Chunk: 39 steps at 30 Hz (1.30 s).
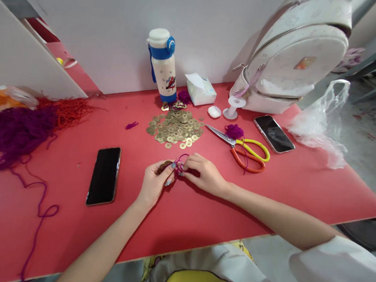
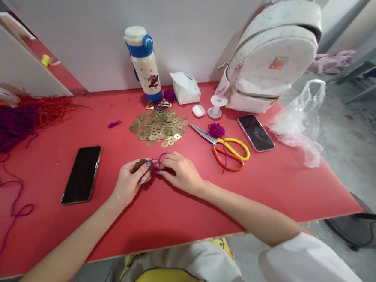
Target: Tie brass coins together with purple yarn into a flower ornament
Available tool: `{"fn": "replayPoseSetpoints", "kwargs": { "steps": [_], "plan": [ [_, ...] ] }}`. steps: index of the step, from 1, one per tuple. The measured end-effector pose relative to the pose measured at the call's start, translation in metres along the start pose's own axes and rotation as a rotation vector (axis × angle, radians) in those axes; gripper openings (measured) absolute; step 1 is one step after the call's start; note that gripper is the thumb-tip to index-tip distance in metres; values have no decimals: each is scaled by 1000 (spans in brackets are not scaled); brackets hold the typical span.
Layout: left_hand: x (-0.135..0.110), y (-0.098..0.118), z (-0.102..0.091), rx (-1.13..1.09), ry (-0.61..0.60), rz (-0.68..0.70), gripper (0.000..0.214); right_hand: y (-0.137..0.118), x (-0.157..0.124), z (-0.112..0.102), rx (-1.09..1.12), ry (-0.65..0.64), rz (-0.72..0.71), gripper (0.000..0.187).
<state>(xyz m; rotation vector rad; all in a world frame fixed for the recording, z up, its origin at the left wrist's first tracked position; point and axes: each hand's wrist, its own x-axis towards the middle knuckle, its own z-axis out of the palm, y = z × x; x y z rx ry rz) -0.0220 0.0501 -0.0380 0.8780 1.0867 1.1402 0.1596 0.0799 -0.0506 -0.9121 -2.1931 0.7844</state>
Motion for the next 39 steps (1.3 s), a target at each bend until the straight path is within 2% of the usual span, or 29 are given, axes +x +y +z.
{"fn": "replayPoseSetpoints", "kwargs": {
  "steps": [5,11,16,19,23,27,32,36,39],
  "plan": [
    [2,3,-2,1,-56,-51,32,3,0,1,23,38,35,11],
    [6,0,-9,134,97,-16,36,9,2,-3,82,60,2,16],
    [6,4,-8,262,108,34,29,3,7,-16,236,203,63,40],
    [6,7,-7,298,101,80,27,3,10,-23,361,313,147,47],
    [5,9,-6,331,56,114,24,10,13,-29,401,459,251,52],
    [4,9,-4,363,75,142,19,12,13,-31,404,549,262,51],
    [3,9,-5,375,10,86,24,12,14,-31,402,556,224,47],
    [3,8,-6,351,11,57,23,17,15,-28,370,549,207,22],
    [3,9,-6,302,21,55,24,18,14,-25,240,592,197,32]
  ]
}}
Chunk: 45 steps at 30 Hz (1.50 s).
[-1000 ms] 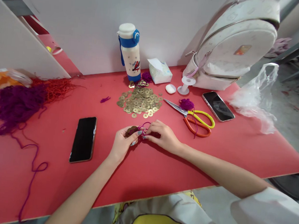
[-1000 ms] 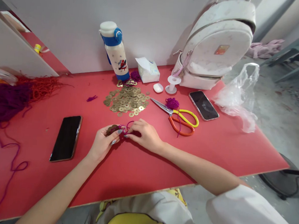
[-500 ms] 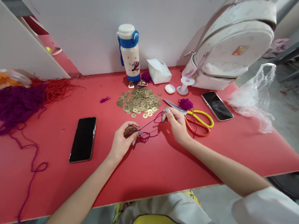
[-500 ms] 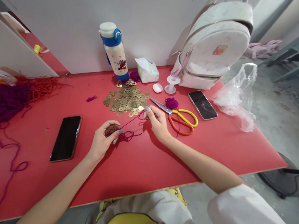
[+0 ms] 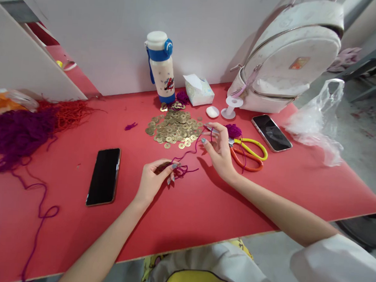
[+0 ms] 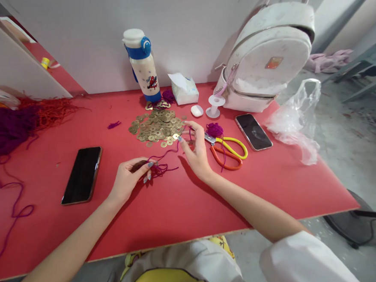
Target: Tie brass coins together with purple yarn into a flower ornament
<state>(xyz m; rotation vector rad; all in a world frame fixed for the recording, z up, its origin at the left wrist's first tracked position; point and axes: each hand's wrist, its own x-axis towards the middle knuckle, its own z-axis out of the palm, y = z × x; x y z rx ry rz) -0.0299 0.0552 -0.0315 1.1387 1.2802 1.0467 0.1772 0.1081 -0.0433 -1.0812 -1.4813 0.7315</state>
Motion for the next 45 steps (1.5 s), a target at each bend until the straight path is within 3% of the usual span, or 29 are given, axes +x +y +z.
{"fn": "replayPoseSetpoints", "kwargs": {
  "steps": [4,7,9,11,13,15,20,24,30,33,35,39,43,45],
  "plan": [
    [0,1,0,-75,13,19,29,-7,-5,-1,-121,-22,-143,13],
    [0,-1,-1,-81,-22,32,29,-15,-13,1,-134,-303,-203,8],
    [-1,-2,-1,-79,-59,35,29,-17,-19,6,-134,-487,-148,17],
    [-1,-3,-1,-80,-84,36,29,-16,-24,10,-123,-583,-65,22],
    [-1,-3,-1,-84,-81,38,27,-14,-25,13,-98,-613,-37,12],
    [0,-3,-1,-83,-45,39,26,-11,-24,13,-73,-613,-73,6],
    [1,-2,0,-60,112,27,25,-10,-15,8,-64,-607,-174,14],
    [1,-1,0,-17,172,1,21,-11,-14,5,-78,-572,-206,32],
    [1,0,-2,-32,190,9,17,-12,-11,0,-13,-232,-77,52],
    [0,0,-1,-41,164,14,16,-10,-9,-1,-5,-91,-65,40],
    [0,2,1,-38,134,10,17,-10,-10,-1,-37,-94,-106,26],
    [-3,7,3,-1,48,10,20,-15,-16,2,-98,-317,-245,13],
    [-5,9,3,8,-32,53,19,-14,-24,9,-104,-606,-214,13],
    [-5,7,3,5,-44,51,18,-12,-25,12,-123,-670,-204,13]
  ]
}}
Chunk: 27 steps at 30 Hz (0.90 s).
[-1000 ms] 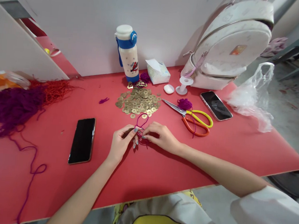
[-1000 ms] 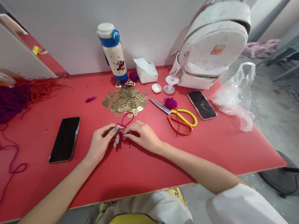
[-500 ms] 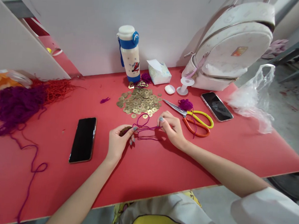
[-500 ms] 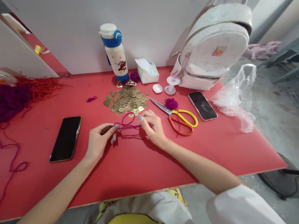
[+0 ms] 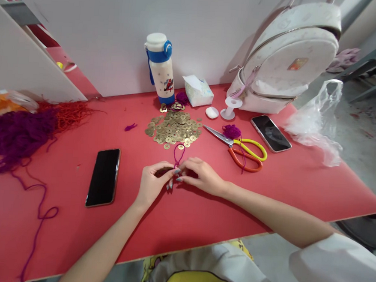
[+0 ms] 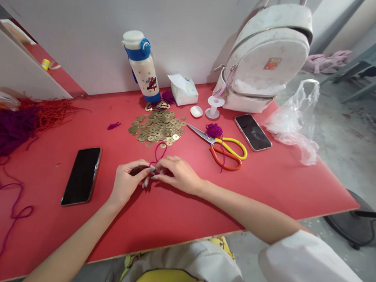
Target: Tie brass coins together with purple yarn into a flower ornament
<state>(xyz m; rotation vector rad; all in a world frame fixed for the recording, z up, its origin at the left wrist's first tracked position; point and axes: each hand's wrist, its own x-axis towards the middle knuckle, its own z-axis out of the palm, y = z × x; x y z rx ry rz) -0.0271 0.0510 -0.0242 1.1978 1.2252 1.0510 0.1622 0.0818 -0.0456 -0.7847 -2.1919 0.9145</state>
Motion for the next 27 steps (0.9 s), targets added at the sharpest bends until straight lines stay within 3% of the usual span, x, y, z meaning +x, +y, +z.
{"fn": "replayPoseSetpoints", "kwargs": {
  "steps": [5,10,14,19,27],
  "plan": [
    [2,-5,-1,-26,33,-55,16,4,1,0,38,4,-14,20],
    [3,-3,-1,-29,15,-69,18,5,-1,-3,71,86,138,17],
    [2,-2,0,-28,-43,-90,22,3,-1,-3,180,7,173,41],
    [1,-2,2,-33,-106,-98,21,-1,0,-7,300,-76,200,32],
    [1,-3,0,-42,-140,-83,17,4,1,-4,159,-65,249,23]
  ]
}}
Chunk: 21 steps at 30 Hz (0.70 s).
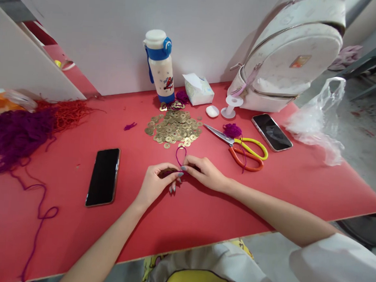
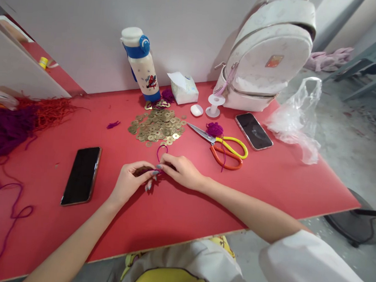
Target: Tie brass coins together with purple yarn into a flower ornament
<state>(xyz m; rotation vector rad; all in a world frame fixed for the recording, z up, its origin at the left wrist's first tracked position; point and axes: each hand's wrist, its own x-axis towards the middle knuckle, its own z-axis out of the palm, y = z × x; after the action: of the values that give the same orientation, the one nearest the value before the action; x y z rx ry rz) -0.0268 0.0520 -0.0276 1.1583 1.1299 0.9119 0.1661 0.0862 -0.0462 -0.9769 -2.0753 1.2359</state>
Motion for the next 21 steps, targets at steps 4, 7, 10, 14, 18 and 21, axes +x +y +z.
{"fn": "replayPoseSetpoints", "kwargs": {
  "steps": [4,7,10,14,18,21],
  "plan": [
    [0,2,0,21,-1,12,19,2,1,1,13,28,-28,22],
    [0,4,0,27,25,8,21,2,1,1,37,61,-59,22],
    [0,4,-1,23,65,-1,22,2,0,1,46,111,-68,18],
    [1,2,-3,3,109,4,20,0,-3,1,-40,136,-99,11],
    [1,0,-4,-7,127,15,20,2,-5,2,-243,126,-161,17],
    [0,2,-3,7,146,19,19,5,-5,3,-364,104,-187,21]
  ]
}}
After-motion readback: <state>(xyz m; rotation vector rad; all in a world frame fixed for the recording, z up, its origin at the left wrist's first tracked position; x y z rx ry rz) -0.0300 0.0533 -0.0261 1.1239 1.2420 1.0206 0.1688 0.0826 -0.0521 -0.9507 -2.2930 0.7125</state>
